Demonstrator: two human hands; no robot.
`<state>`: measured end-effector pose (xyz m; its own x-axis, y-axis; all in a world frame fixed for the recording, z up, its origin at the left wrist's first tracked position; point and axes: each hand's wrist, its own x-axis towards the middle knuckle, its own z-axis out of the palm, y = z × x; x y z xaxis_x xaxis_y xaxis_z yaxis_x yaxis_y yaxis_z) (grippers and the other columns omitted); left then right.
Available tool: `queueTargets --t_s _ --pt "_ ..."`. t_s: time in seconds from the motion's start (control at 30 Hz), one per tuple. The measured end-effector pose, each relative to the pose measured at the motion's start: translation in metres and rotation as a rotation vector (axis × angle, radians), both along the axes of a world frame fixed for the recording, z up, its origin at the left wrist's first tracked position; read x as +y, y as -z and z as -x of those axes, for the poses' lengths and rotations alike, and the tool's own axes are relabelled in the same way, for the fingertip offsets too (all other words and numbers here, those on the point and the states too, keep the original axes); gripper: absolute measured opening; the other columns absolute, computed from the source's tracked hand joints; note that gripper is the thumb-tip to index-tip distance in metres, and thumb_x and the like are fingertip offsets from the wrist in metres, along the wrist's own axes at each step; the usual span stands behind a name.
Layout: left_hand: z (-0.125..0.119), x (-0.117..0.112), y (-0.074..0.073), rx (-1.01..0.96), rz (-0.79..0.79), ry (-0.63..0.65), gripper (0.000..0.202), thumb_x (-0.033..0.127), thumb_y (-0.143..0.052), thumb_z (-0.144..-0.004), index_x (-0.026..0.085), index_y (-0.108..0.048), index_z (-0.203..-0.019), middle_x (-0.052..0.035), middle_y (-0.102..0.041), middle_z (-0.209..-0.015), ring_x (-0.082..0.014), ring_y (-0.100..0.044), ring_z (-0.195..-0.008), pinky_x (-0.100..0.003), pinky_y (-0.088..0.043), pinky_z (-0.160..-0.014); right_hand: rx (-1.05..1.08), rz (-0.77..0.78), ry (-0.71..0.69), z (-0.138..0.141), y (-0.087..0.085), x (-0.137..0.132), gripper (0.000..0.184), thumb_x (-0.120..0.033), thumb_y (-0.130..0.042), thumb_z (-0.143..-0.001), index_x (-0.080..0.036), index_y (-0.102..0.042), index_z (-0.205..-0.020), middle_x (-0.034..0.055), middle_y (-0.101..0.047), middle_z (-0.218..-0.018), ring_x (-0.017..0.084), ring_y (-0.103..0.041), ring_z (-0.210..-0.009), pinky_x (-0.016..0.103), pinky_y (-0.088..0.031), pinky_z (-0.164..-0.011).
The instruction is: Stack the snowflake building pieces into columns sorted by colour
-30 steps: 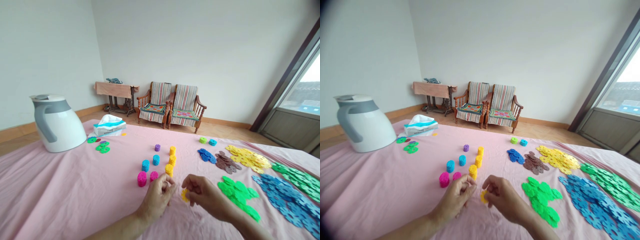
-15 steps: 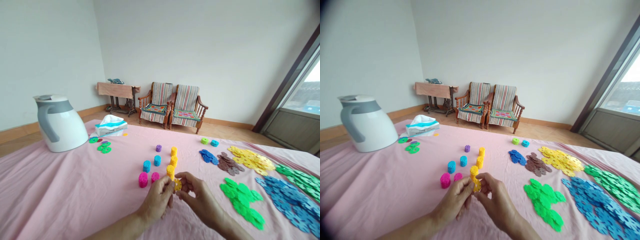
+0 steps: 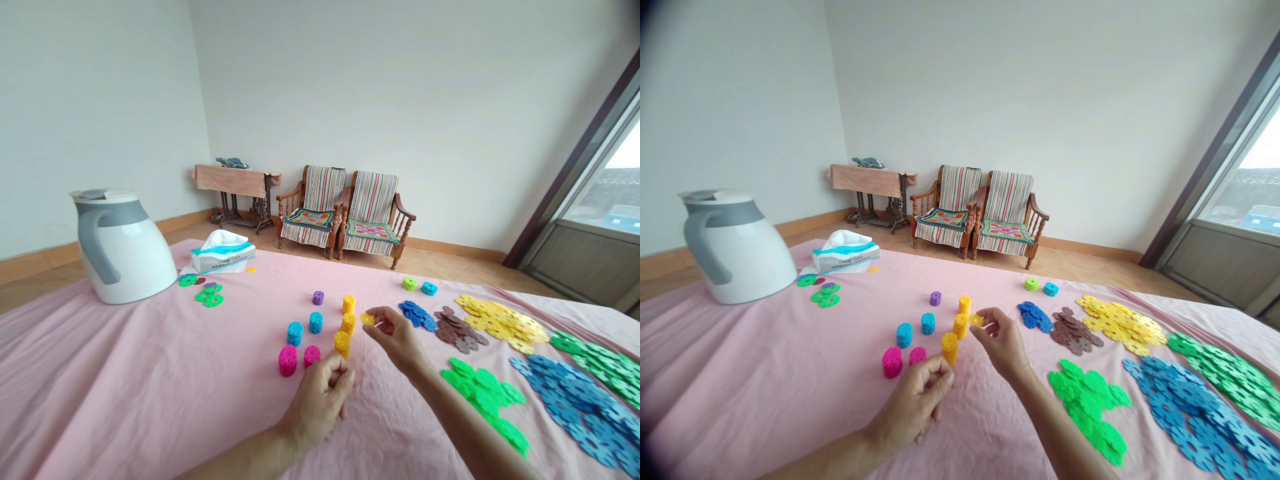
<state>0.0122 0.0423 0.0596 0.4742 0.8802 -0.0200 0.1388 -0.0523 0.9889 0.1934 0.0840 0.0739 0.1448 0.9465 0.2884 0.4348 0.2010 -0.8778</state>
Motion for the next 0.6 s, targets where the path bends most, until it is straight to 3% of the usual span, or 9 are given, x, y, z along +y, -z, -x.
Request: queueTargets --t_s 0.2,0.6 --pt "-0.002 -0.002 0.001 0.043 -0.118 0.055 0.023 0.034 -0.047 -0.084 0.017 -0.044 -0.069 0.0052 -0.045 -0.052 -0.0076 -0.044 -0.042 -0.018 -0.03 -0.043 0.016 0.029 0.017 0.008 0.01 0.029 0.028 -0.034 -0.065 -0.066 -0.016 -0.062 -0.086 0.007 -0.064 -0.091 0.017 -0.058 -0.072 0.028 -0.047 -0.062" --pt "-0.002 -0.003 -0.001 0.066 -0.156 0.041 0.019 0.029 -0.047 -0.083 0.018 -0.045 -0.067 0.005 -0.045 -0.05 -0.0087 -0.044 -0.044 -0.02 -0.028 -0.045 0.01 0.071 -0.016 0.013 0.018 0.036 0.025 -0.03 -0.066 -0.063 -0.017 -0.063 -0.085 0.0064 -0.066 -0.09 0.018 -0.061 -0.074 0.029 -0.049 -0.061"
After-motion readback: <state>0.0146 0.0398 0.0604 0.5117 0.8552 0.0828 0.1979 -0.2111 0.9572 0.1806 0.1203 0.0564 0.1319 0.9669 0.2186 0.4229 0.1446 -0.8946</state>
